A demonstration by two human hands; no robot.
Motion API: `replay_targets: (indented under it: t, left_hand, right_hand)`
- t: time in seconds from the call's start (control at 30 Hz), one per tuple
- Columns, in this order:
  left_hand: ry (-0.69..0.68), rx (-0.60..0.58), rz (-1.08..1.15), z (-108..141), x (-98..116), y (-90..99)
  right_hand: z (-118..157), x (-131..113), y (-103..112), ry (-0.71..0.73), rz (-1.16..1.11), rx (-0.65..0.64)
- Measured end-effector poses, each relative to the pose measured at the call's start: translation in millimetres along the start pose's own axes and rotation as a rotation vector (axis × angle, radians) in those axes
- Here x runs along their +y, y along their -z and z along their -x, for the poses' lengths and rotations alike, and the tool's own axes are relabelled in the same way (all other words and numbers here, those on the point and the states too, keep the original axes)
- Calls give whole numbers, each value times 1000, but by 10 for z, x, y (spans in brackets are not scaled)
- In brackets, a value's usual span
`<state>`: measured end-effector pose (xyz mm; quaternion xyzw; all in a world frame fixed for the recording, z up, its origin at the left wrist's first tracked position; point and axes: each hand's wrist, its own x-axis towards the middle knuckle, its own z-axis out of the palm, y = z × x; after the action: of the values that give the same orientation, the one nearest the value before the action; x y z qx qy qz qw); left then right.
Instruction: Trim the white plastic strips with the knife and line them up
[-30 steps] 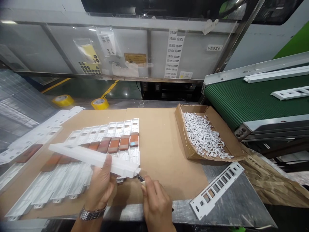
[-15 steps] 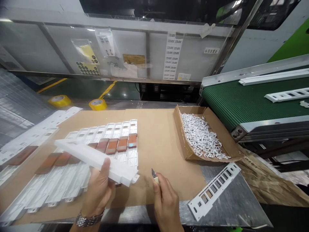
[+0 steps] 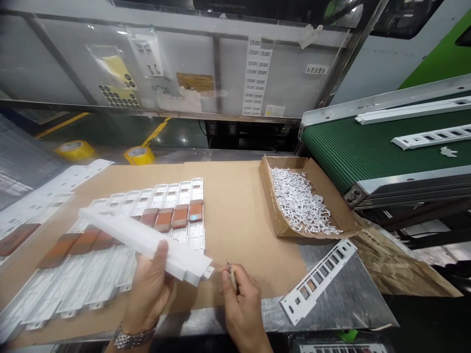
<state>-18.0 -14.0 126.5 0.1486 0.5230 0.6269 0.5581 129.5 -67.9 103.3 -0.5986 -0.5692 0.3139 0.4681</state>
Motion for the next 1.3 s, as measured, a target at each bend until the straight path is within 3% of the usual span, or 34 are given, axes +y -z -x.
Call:
replay_targets:
  t: [0.27, 0.43, 0.5, 0.57, 0.77, 0.87, 0.93, 1.03, 1.1, 1.2, 1.27, 1.3]
  left_hand:
    - [33, -39, -8, 39, -64, 4]
    - [287, -384, -136, 92, -184, 3]
    - [378, -499, -116, 120, -331, -12]
    - [366, -541, -115, 151, -574, -13]
    - [9, -452, -435, 228, -1583, 262]
    - [-368, -446, -772, 263, -1876, 441]
    - [-592, -366, -1054, 278, -1900, 474]
    - [-786, -281, -1370, 218, -1731, 361]
    - [-935, -375, -1448, 99, -1565, 233]
    - [-1159, -637, -1510, -110, -1402, 124]
    - [-1176, -716, -1534, -173, -1409, 156]
    - [-1139, -692, -1523, -168, -1445, 197]
  right_hand:
    - [63, 132, 60, -85, 60, 28]
    - [77, 331, 279, -201, 24, 113]
    - [80, 415, 389, -262, -8, 85]
    - [74, 482, 477, -297, -23, 82]
    - [-27, 660, 564, -213, 169, 137]
    - [-105, 787, 548, -136, 290, 110]
    - [-158, 870, 523, -127, 345, 81]
    - [-252, 948, 478, -127, 412, 14]
    - [-335, 955, 453, -96, 464, -36]
    - [-490, 927, 435, 12, 590, -83]
    - [-602, 911, 432, 78, 715, -95]
    - [-656, 908, 429, 108, 779, -105]
